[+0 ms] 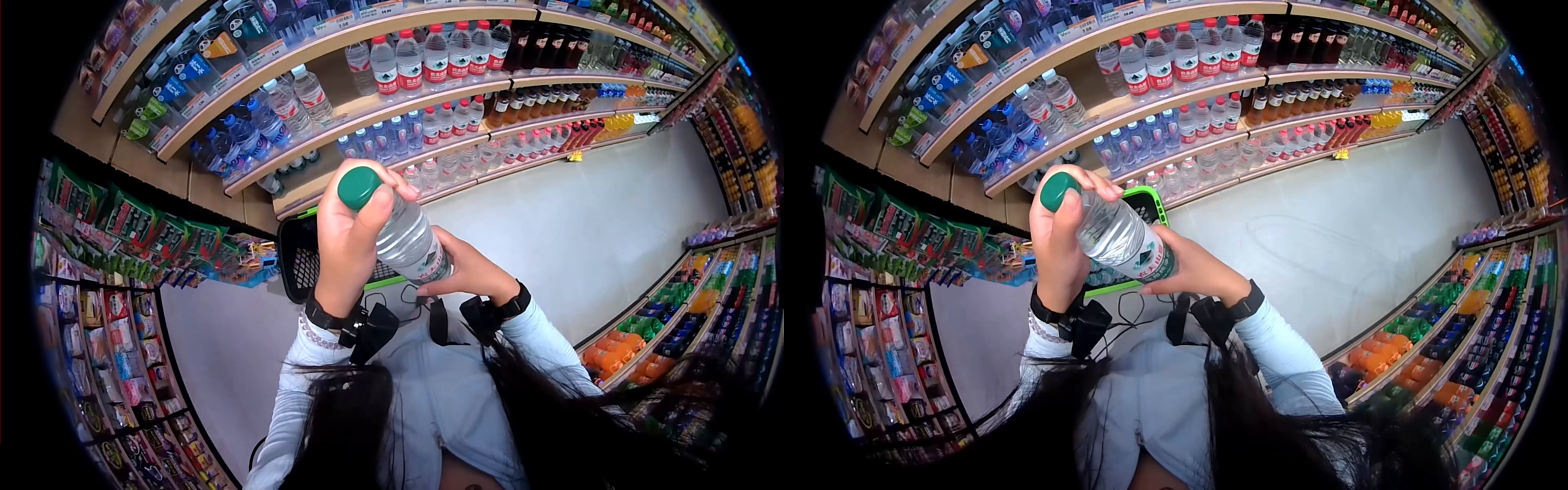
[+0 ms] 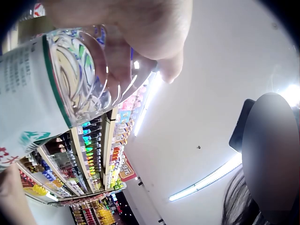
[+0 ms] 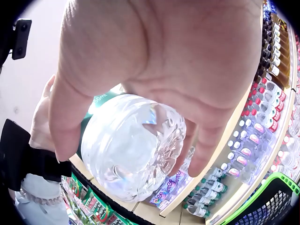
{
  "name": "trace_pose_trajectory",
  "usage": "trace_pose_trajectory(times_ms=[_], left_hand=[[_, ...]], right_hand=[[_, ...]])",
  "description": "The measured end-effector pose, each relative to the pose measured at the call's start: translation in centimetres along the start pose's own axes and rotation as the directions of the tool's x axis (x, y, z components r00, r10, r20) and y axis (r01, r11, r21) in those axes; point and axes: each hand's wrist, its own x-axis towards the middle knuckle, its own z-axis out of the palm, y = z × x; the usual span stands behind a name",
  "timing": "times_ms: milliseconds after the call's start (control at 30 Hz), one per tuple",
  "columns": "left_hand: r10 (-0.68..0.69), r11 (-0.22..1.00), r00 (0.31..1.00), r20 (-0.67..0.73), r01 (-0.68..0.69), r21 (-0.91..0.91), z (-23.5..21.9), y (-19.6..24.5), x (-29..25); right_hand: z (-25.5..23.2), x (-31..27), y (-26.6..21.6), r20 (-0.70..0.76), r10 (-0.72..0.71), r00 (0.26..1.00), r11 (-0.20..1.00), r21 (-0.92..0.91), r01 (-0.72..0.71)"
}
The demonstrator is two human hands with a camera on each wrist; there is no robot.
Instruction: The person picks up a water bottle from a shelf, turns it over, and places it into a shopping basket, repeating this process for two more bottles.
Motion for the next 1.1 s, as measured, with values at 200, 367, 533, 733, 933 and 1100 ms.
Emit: trace_pose_trajectory(times_ms=[200, 367, 533, 733, 933, 1100], left_hand=[[-0.001, 1.0, 1.0, -0.028, 0.0, -0.017, -0.9, 0.3, 0.7], [0.032, 0.985, 0.993, -0.116, -0.011, 0.175, -1.3, -0.4, 1.5], [-0.176, 0.983, 0.934, -0.31, 0.185, 0.001, -1.1, -2.2, 0.7], [-0.359, 0.913, 0.884, -0.298, 0.268, -0.307, -0.4, -4.9, -0.7], [-0.305, 0.904, 0.877, -0.371, 0.145, -0.401, -0.4, -5.7, -0.4], [-0.224, 0.895, 0.925, -0.307, 0.07, -0.44, -1.6, -5.2, -0.5]], right_hand=[[-0.1, 0.7, -0.3, -0.03, -0.077, 0.997, 0.997, -0.008, 0.077], [-0.4, 0.9, 0.2, -0.194, -0.178, 0.965, 0.982, -0.094, 0.163], [-1.8, 0.9, 0.0, -0.357, -0.423, 0.833, 0.765, -0.634, 0.117], [-3.3, -0.1, -0.4, -0.351, -0.551, 0.757, 0.528, -0.849, -0.009], [-2.9, -0.8, -0.1, -0.329, -0.533, 0.779, 0.585, -0.809, 0.059], [-3.4, -1.1, -0.5, -0.285, -0.455, 0.844, 0.765, -0.61, 0.207]])
